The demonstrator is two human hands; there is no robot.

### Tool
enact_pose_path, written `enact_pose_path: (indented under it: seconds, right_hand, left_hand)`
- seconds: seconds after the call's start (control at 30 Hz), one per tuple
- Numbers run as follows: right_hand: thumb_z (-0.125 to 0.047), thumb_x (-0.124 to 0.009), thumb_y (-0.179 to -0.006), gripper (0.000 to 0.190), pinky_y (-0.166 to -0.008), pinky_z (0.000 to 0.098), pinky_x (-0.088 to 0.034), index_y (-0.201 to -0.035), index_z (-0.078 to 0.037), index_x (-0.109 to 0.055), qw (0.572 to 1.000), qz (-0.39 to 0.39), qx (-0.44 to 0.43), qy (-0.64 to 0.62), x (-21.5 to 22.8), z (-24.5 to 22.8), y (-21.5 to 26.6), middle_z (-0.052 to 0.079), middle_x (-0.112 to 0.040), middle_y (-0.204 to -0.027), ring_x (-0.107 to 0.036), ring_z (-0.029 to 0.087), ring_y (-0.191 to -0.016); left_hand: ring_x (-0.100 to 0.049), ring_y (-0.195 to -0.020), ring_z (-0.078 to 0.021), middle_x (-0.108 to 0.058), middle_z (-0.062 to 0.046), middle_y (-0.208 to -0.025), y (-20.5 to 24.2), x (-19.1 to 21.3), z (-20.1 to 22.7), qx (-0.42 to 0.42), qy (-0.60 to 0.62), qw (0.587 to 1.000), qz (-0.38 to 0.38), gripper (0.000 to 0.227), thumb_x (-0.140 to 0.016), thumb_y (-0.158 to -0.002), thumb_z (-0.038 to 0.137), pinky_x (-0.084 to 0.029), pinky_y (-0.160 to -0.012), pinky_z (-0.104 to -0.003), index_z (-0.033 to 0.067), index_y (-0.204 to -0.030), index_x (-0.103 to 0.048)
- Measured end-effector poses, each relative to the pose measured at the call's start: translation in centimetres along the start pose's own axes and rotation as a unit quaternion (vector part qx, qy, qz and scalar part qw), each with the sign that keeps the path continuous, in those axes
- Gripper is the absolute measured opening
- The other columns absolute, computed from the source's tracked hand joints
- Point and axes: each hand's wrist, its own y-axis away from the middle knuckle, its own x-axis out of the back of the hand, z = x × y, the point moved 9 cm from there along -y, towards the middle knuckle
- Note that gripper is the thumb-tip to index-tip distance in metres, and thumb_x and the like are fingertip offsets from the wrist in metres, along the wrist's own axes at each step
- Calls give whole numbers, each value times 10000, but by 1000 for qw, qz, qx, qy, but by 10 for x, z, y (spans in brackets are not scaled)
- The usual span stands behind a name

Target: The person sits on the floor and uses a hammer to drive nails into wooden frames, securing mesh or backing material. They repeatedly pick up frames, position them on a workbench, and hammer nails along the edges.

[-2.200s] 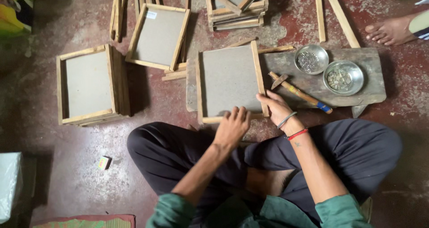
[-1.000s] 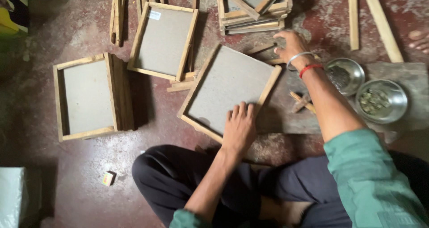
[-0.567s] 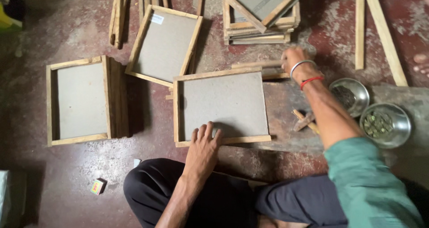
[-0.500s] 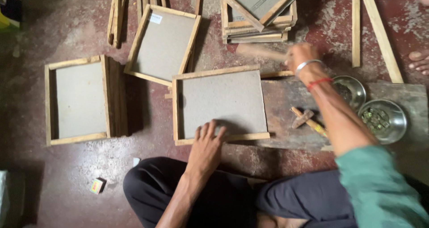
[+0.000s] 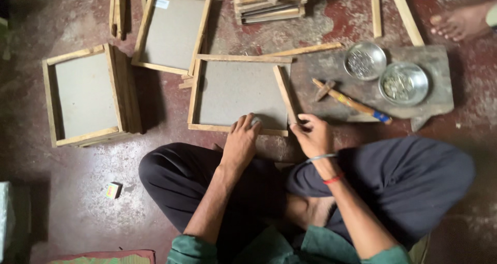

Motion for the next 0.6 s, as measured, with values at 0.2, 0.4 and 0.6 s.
enact_pose_path:
  seconds: [0.2,0.4,0.6]
  right_hand:
    - [-176,-816,-855,362,-618,272,-577,-1136,32,-723,996,16,-71,-50,-17,16,11,140,-785,-813,-751,136,-684]
    - [-99,-774,-888,352,-593,243,-536,-1189,58,-681,967,21,-114,-228,-29,36,13,97,-763,-834,-682,101,-677]
    - [-136,-803,-881,338,-639,246,-540,-1167,28,-728,974,80,-125,-174,-27,48,22,108,-777,-878,-708,133,-732]
  left_hand:
    - [-510,-1326,-384,-548,-224,-1412,8,-2,-1,21,35,999,34,396,-727,-834,45,-436,-1098,-494,-4,-1214,-629]
    - [-529,-1309,-360,-575,-199,-1376,8,-9,-3,32,35,998,42,357,-758,-858,127,-444,-1102,-496,36,-1187,-651]
    - [-541,-1282,-347,-600,-176,-1320,5,-4,5,18,24,998,60,338,-773,-860,166,-452,-1061,-505,54,-1168,-694]
